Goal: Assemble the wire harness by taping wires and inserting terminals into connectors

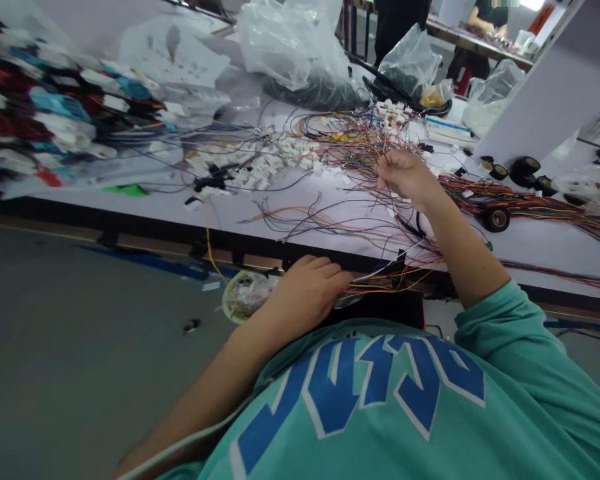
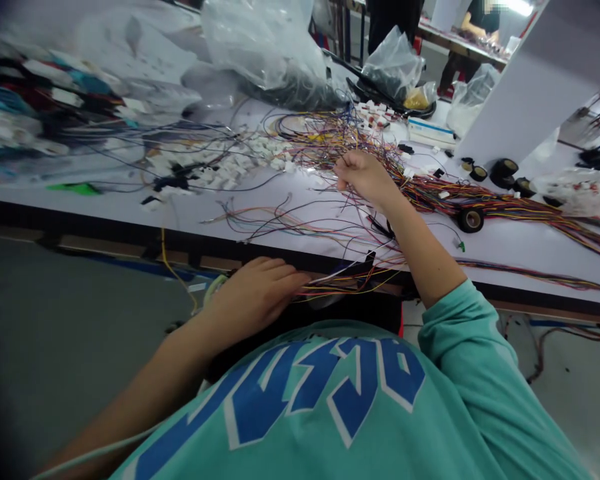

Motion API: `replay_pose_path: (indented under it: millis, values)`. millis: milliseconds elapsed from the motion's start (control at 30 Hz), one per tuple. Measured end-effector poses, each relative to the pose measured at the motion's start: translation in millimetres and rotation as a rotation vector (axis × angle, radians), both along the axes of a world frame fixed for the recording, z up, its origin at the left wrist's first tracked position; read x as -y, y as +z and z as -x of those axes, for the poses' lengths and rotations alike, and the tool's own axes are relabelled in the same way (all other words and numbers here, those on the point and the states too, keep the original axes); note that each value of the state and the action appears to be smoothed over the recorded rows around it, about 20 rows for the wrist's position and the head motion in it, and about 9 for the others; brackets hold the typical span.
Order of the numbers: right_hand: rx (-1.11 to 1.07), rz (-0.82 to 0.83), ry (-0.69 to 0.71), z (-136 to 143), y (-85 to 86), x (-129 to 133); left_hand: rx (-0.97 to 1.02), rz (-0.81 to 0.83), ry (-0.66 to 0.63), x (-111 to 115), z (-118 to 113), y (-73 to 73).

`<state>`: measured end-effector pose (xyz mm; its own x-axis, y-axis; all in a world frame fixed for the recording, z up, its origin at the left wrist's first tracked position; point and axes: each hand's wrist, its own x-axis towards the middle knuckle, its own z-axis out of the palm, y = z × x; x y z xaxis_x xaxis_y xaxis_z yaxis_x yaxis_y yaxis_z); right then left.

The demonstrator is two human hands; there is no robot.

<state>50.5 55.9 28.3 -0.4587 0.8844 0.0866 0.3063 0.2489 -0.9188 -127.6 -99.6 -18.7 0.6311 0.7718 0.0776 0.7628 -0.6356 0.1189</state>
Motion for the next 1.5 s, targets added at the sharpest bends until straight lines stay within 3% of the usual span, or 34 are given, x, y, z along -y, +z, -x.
replay_pose_path:
  millis: [133, 267, 400, 533, 667, 833, 933, 1000, 1167, 1233, 1333, 1500]
  values:
    - [0.008, -0.059, -0.068, -4, 4.9, -7, -0.06, 0.205, -0.068, 4, -3, 3.7]
    - [0.026, -0.106, -0.043, -6, 7.5, -8, -0.101, 0.358, -0.078, 2, -8, 5.6]
    - [0.028, -0.087, -0.013, -8, 10.7, -6, -0.053, 0.398, -0.07, 0, -9, 2.4]
    - [0.018, -0.065, -0.002, -10, 14.7, -4, 0.003, 0.396, -0.073, 0, -5, -11.6]
    - [0.063, -0.092, 0.096, -2, 16.1, 0, 0.074, 0.421, -0.042, -2, -2, -18.6]
    - [0.238, -0.163, 0.292, 30, 13.5, 13, 0.161, 0.45, 0.001, -3, -1, -1.1]
    - [0.365, -0.166, 0.366, 52, 10.0, 23, 0.287, 0.484, 0.025, -5, 7, 7.8]
    - [0.432, -0.153, 0.4, 63, 6.6, 30, 0.436, 0.49, 0.119, -7, 17, 7.7]
    - [0.508, -0.163, 0.462, 72, -4.2, 41, 0.998, 0.416, 0.588, -24, 39, -3.8]
    - [0.544, -0.182, 0.472, 73, -8.1, 44, 1.222, 0.408, 0.681, -31, 42, -5.2]
    - [0.684, -0.224, 0.452, 77, -13.0, 50, 1.364, 0.447, 0.653, -38, 39, -0.8]
    - [0.862, -0.261, 0.425, 84, -19.5, 56, 1.266, 0.458, 0.581, -38, 40, 6.1]
